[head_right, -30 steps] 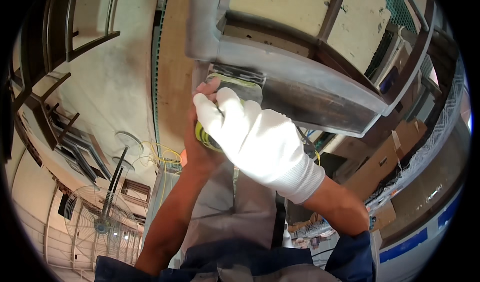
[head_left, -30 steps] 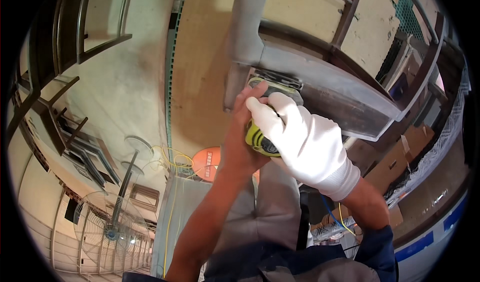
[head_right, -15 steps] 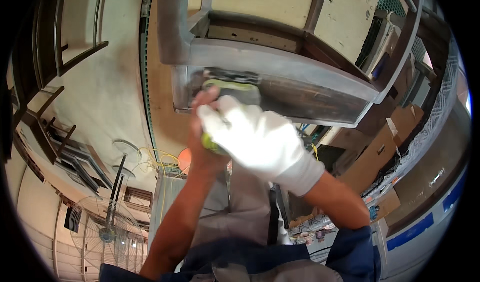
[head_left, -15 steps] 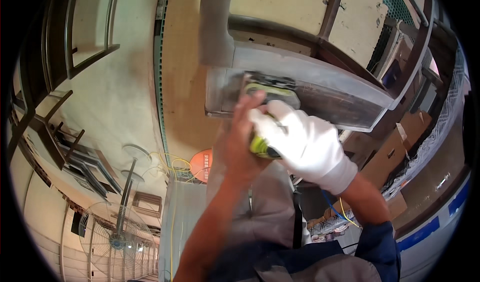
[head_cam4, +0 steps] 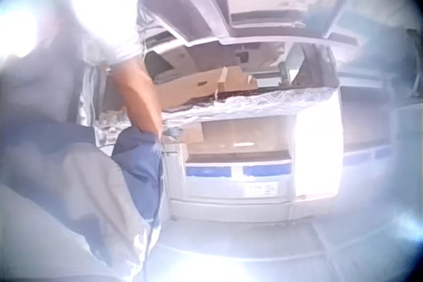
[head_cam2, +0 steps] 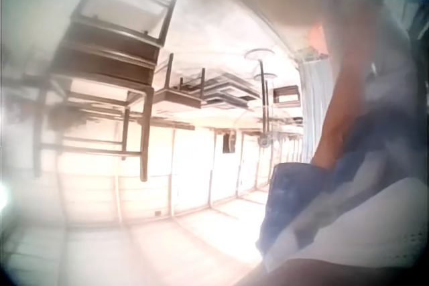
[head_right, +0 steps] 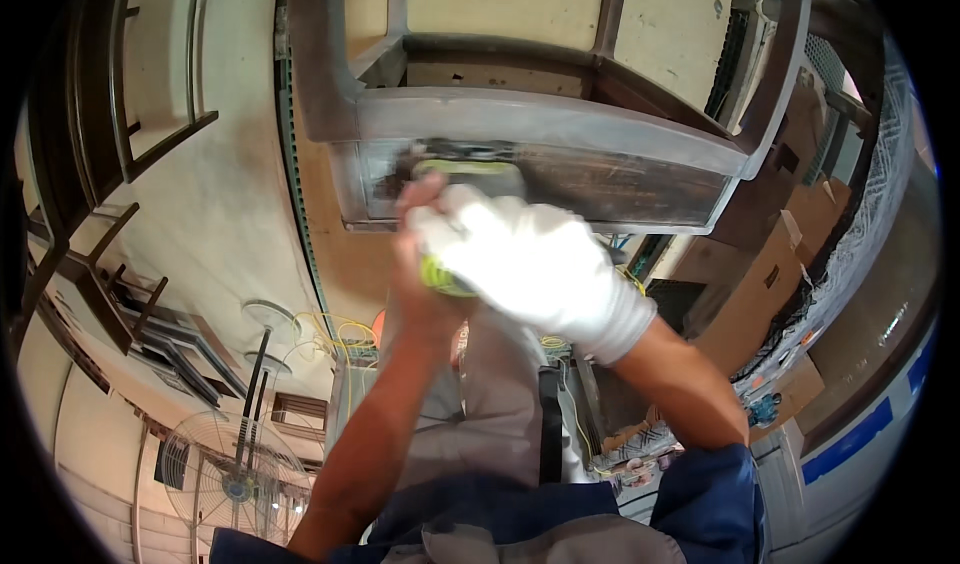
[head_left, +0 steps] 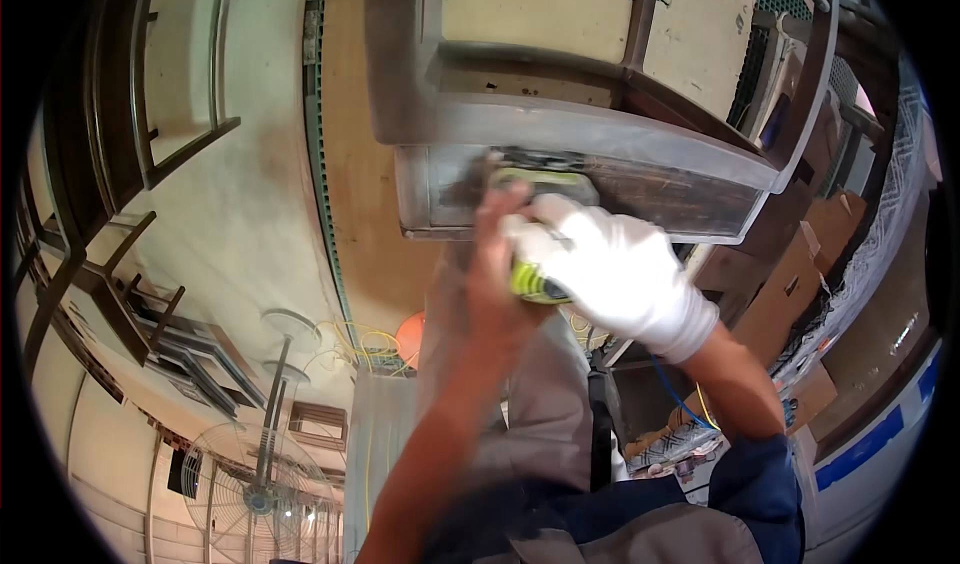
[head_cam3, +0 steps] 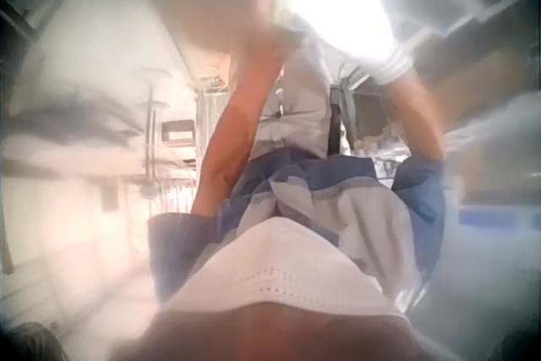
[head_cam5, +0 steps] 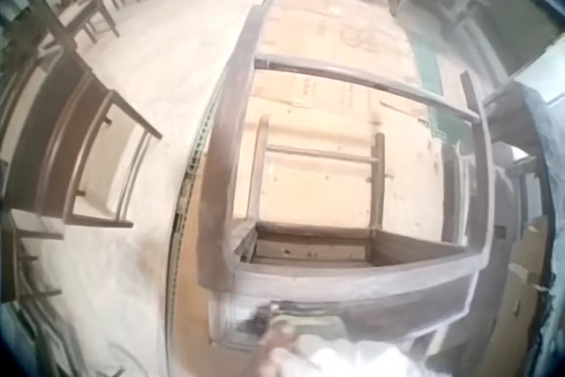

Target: The person uses a power sander to smooth the wooden surfaces of a chair frame, moving the tool along the legs, rails, and back.

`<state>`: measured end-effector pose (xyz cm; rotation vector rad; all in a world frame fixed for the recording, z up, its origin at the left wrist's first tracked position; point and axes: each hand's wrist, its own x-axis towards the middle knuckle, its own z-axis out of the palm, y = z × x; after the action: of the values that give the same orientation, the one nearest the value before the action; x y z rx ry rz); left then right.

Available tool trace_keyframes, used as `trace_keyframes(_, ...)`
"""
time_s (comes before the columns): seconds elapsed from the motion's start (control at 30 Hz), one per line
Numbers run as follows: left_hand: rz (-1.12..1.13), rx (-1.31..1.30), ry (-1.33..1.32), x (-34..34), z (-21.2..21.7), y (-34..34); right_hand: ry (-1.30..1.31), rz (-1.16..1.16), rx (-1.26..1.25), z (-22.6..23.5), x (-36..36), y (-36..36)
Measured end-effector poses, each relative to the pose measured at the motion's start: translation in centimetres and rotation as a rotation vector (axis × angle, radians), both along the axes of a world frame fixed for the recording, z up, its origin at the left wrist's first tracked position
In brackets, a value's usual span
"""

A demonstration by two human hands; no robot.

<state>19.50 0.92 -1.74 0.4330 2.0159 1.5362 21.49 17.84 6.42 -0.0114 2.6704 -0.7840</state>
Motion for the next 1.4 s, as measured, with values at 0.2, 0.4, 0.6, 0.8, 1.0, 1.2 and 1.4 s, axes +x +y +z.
trace_keyframes(0.2, -0.024, -0.009, 0.138, 1.3, 0.2, 1.6, 0.158, 0.022, 0.08, -1.2, 2.4, 1.7)
trace_keyframes(0.4, 0.317, 0.366, -0.709, -2.5, 0.1, -1.3, 0.189, -0.012, 0.26, -1.3, -2.8, -3.6)
trace_keyframes(0.6, 0.34, 0.154, -0.636, 1.9, 0.9, 2.5, 0.257, -0.033, 0.142, -0.9, 2.5, 2.6)
trace_keyframes(0.8, 0.591, 0.565, -1.132, 8.8, 1.0, 9.4, 0.211, -0.019, 0.151, -1.5, 10.4, 8.6)
trace_keyframes(1.0, -0.011, 0.018, 0.222, 15.6, -0.8, 13.4, 0.236, -0.013, 0.075, -1.4, 16.6, 13.7)
trace_keyframes(1.2, 0.021, 0.068, 0.108, 13.6, -0.8, 11.7, 0.305, 0.004, 0.111, -2.3, 14.6, 11.9)
trace_keyframes(1.4, 0.311, 0.138, -0.402, 5.7, 0.7, 4.1, 0.258, -0.124, -0.076, -2.0, 5.3, 4.4)
